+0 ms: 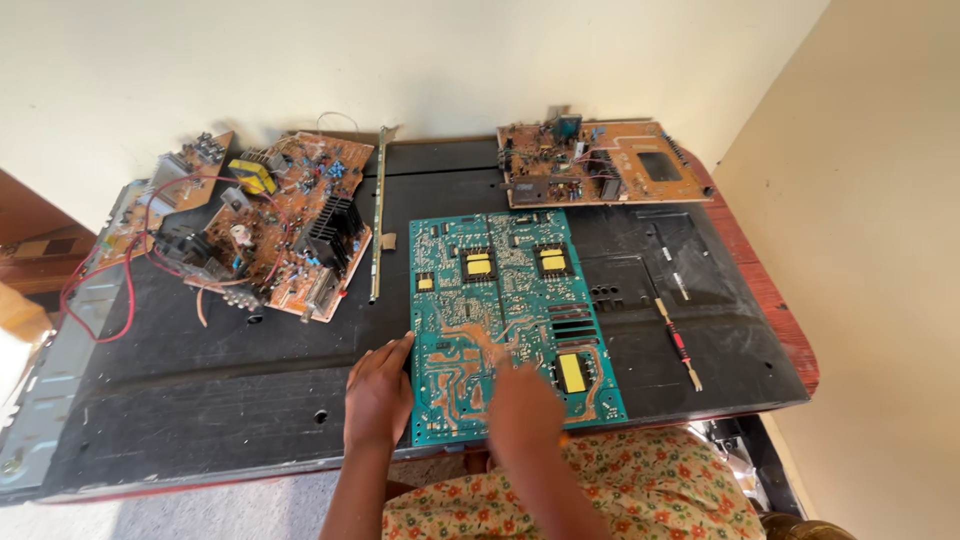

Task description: The person cleans a green circuit board using a toothbrush and a small screwdriver. They alternate between brushing the surface and scraping specific areas, while other circuit boards and tools remain on the table.

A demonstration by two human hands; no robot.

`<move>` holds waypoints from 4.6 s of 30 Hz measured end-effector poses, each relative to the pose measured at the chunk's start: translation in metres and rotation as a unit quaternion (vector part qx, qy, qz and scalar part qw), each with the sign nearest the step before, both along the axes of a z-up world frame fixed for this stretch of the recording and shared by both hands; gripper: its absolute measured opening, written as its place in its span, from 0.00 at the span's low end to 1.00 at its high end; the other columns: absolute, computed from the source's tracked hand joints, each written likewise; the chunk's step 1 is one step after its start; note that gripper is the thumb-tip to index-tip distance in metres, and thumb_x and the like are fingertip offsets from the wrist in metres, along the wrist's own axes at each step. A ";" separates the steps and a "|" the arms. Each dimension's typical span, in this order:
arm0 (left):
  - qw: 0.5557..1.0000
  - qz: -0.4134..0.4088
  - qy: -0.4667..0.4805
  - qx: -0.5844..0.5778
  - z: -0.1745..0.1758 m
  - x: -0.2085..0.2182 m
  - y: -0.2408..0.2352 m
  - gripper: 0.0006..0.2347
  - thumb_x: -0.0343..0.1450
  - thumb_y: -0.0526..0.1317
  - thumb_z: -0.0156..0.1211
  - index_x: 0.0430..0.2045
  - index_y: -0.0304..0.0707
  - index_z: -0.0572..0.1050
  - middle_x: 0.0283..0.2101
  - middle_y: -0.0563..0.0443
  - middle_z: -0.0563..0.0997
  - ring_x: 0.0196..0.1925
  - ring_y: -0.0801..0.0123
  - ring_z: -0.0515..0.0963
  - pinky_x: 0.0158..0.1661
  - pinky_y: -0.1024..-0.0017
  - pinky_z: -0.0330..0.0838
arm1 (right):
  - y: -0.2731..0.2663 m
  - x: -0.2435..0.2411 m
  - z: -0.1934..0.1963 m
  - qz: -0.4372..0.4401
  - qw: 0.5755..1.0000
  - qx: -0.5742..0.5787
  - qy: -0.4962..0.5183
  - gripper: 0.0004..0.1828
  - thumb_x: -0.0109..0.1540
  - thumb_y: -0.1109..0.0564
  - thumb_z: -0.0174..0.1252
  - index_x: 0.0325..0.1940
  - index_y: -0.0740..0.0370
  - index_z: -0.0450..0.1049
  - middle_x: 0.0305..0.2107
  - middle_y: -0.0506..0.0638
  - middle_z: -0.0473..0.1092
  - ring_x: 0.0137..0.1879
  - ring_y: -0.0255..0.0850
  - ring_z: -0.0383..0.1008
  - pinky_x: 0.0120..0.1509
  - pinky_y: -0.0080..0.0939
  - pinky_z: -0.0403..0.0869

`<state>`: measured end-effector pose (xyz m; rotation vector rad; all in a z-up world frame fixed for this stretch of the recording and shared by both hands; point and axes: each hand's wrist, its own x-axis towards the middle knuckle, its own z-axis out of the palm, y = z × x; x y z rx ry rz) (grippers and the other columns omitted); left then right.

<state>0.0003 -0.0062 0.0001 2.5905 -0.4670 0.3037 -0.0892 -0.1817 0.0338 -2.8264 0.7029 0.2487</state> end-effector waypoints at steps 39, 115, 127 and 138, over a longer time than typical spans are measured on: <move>1.000 -0.010 -0.009 -0.016 -0.005 0.004 0.002 0.21 0.69 0.30 0.52 0.58 0.50 0.76 0.55 0.47 0.81 0.59 0.56 0.78 0.66 0.58 0.65 | -0.151 -0.095 -0.009 -0.009 0.955 0.025 -0.295 0.29 0.61 0.59 0.51 0.67 0.68 0.67 0.42 0.65 0.71 0.45 0.60 0.75 0.48 0.58 0.75; 1.000 -0.006 0.022 -0.004 0.012 -0.005 -0.001 0.18 0.72 0.32 0.51 0.57 0.47 0.75 0.55 0.51 0.81 0.61 0.63 0.77 0.67 0.59 0.61 | -0.073 -0.005 -0.030 -0.087 0.787 0.513 -0.331 0.19 0.57 0.51 0.70 0.38 0.61 0.68 0.28 0.50 0.75 0.31 0.33 0.70 0.32 0.40 0.70; 1.000 -0.005 0.002 -0.012 0.011 -0.005 -0.002 0.17 0.73 0.35 0.50 0.57 0.47 0.75 0.53 0.51 0.82 0.60 0.62 0.77 0.67 0.59 0.61 | -0.074 -0.017 -0.034 -0.049 0.578 0.704 -0.411 0.15 0.66 0.46 0.55 0.36 0.58 0.65 0.29 0.51 0.73 0.35 0.38 0.80 0.39 0.40 0.83; 0.999 -0.002 0.032 0.016 0.010 -0.005 -0.002 0.17 0.75 0.37 0.48 0.58 0.48 0.73 0.55 0.52 0.81 0.63 0.64 0.75 0.68 0.59 0.59 | -0.067 -0.018 -0.043 -0.035 0.729 0.606 -0.315 0.31 0.70 0.40 0.46 0.64 0.67 0.74 0.14 0.41 0.57 0.16 0.26 0.52 0.16 0.31 0.56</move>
